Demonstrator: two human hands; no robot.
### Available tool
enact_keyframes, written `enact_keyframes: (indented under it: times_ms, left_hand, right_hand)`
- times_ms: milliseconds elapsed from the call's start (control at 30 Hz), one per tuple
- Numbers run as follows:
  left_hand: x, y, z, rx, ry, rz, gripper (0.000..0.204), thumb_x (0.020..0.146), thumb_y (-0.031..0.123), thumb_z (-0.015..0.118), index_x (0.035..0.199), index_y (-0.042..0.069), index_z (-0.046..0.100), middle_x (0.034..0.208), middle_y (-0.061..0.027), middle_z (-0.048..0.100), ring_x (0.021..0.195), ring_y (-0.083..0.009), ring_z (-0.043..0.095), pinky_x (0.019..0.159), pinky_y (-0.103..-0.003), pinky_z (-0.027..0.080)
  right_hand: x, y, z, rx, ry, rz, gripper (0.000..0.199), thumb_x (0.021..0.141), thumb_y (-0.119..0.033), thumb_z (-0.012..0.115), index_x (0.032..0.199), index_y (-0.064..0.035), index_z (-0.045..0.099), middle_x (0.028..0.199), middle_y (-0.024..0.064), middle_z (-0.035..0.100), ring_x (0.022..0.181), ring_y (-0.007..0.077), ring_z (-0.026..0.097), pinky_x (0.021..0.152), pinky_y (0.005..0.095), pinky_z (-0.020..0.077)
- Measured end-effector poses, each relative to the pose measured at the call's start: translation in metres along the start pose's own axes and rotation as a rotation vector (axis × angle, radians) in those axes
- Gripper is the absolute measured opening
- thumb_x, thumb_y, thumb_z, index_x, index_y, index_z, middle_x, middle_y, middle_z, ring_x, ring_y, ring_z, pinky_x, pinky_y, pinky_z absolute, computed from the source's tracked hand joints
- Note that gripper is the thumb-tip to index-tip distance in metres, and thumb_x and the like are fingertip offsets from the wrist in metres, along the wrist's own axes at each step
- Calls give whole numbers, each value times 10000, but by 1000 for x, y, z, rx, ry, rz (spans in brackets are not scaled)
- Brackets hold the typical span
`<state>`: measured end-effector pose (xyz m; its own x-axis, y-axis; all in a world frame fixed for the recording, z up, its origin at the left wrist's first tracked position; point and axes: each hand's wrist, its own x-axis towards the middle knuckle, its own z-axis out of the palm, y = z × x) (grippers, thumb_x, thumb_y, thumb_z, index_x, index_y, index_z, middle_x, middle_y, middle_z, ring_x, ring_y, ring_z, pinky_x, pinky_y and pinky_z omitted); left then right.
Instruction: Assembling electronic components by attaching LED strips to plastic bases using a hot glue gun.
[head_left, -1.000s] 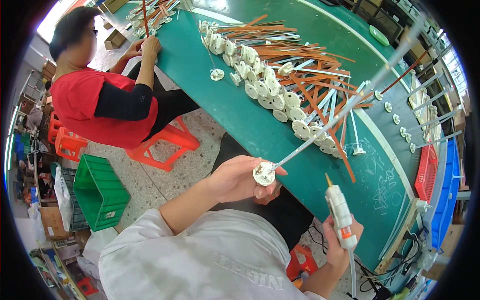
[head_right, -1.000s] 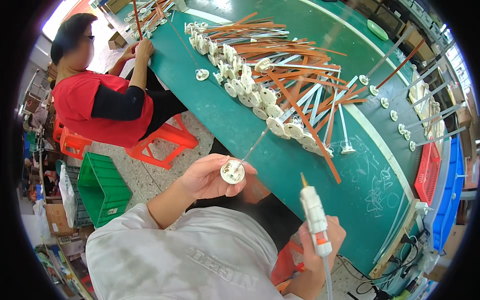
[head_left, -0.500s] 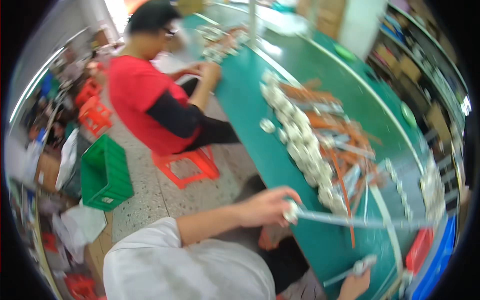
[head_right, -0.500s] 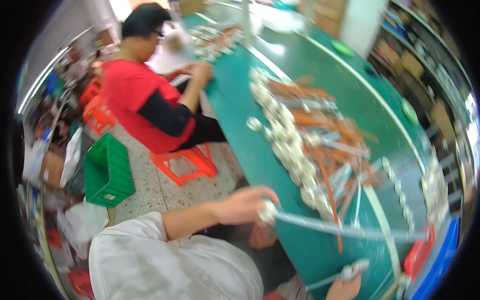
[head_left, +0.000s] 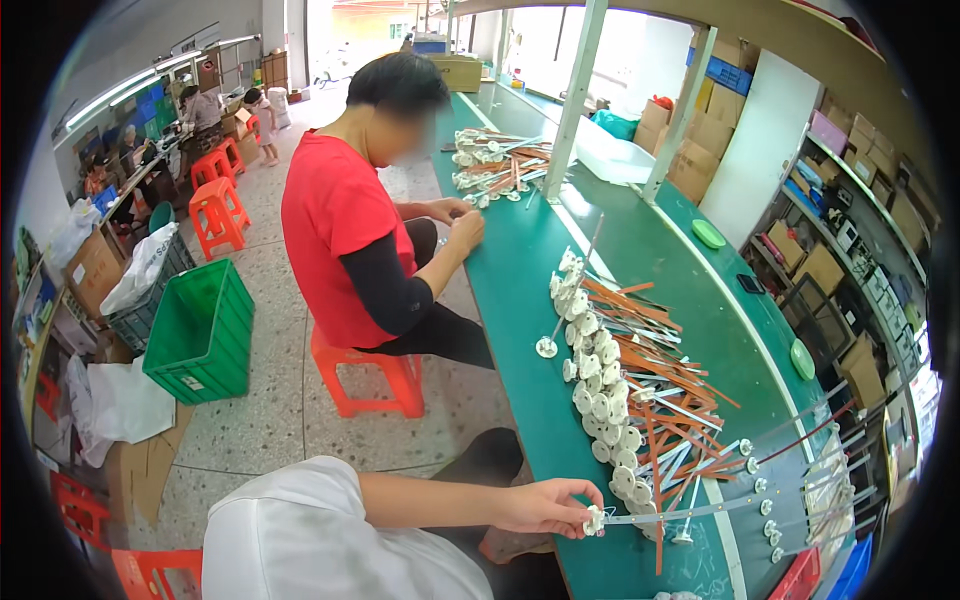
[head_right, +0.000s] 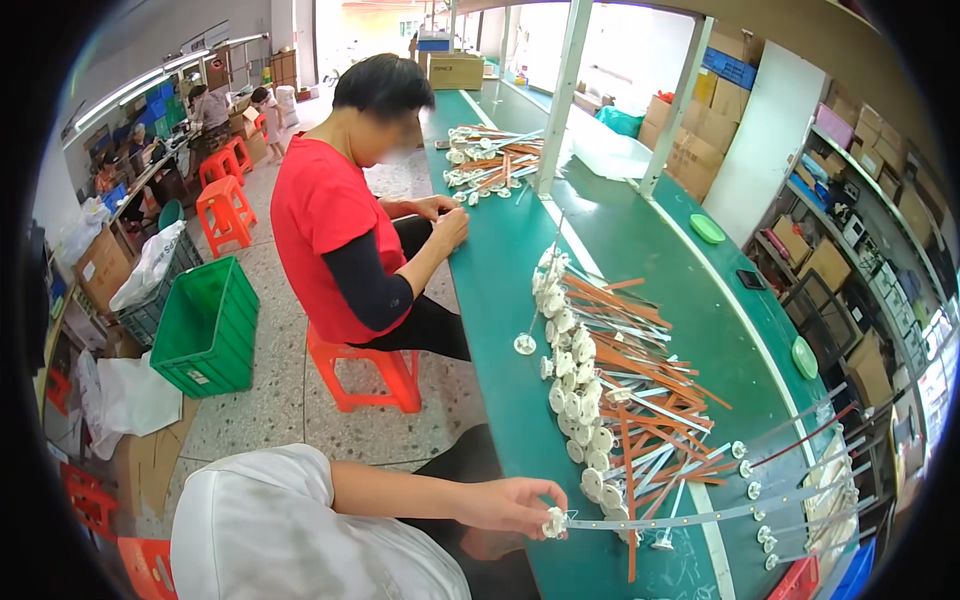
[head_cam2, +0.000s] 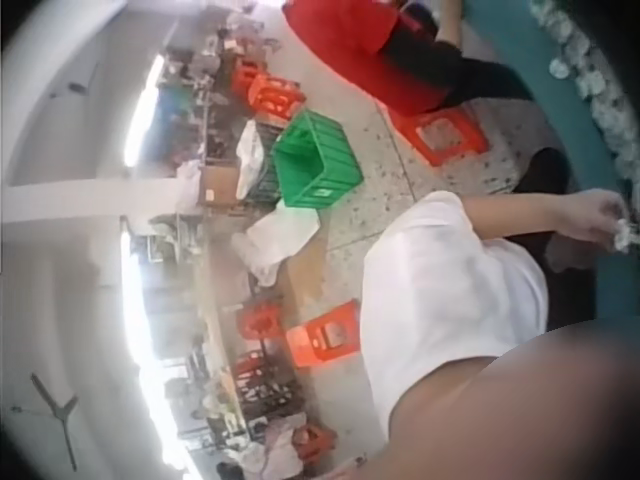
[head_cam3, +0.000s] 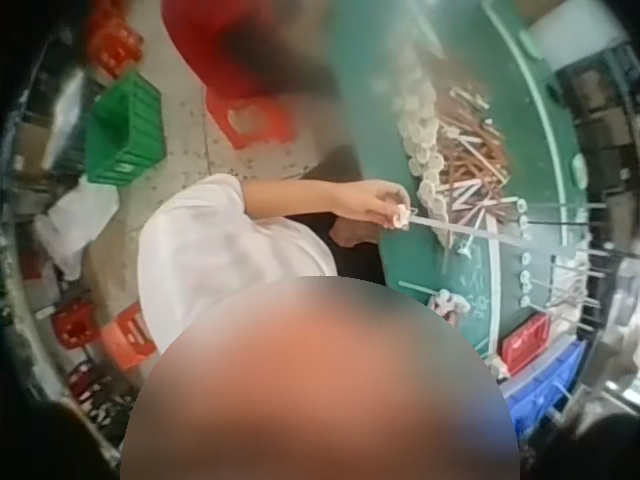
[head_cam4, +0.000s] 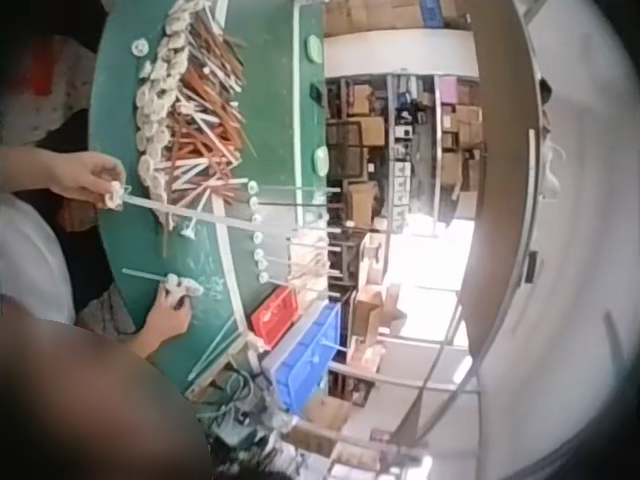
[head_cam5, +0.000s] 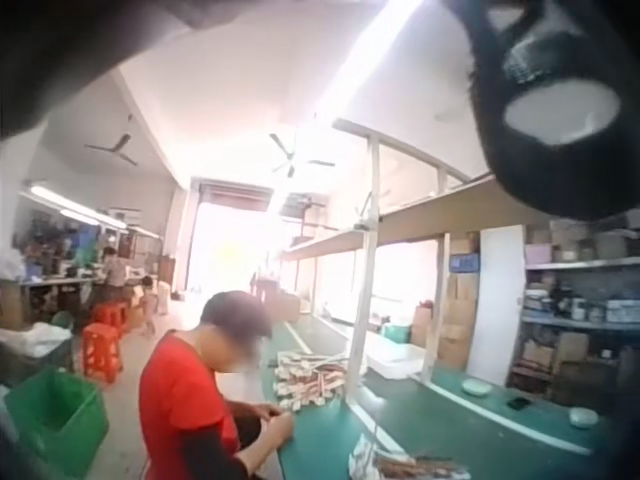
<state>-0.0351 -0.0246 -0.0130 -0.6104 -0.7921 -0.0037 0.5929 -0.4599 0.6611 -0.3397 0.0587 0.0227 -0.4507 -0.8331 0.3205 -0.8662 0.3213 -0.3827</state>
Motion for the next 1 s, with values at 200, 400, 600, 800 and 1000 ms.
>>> enact_keyframes:
  times_ms: [200, 400, 600, 800, 1000]
  left_hand:
    - [4, -8, 13, 123, -133, -49, 263, 985, 160, 533, 1210, 67, 433, 1135, -73, 603, 967, -110, 548, 846, -260, 466]
    - [4, -16, 50, 296, -197, -25, 307, 938, 66, 590, 1215, 45, 458, 1084, -75, 622, 989, -122, 587, 852, -288, 488]
    - [27, -28, 67, 178, -256, -137, 316, 933, -16, 534, 1227, 9, 424, 1107, -103, 602, 1014, -129, 587, 877, -265, 481]
    - [50, -35, 71, 131, -281, -159, 331, 928, -18, 539, 1235, 5, 415, 1123, -102, 599, 1032, -136, 580, 892, -278, 478]
    - [71, -28, 87, 425, -221, -27, 373, 874, -3, 601, 1217, -5, 454, 1118, -122, 607, 1037, -183, 591, 898, -309, 482]
  right_hand:
    - [-21, -33, -36, 113, 191, 51, 379, 777, -248, 773, 1049, -10, 659, 886, 152, 681, 773, 289, 642, 687, 369, 520]
    - [-19, -57, -25, 1234, -178, 100, 380, 821, -16, 622, 1182, 68, 540, 1046, 168, 634, 862, 182, 615, 677, 267, 520]
    - [-9, -57, -34, 1207, -258, -27, 288, 790, 73, 646, 1072, 66, 588, 955, 167, 655, 783, 168, 642, 641, 265, 545]
    - [2, -60, -44, 1113, -168, 16, 223, 768, 102, 678, 975, 58, 605, 847, 137, 685, 694, 146, 665, 610, 224, 533]
    - [37, -41, -50, 813, -42, 127, 145, 764, 66, 729, 883, 21, 658, 843, 101, 683, 759, 108, 636, 662, 229, 511]
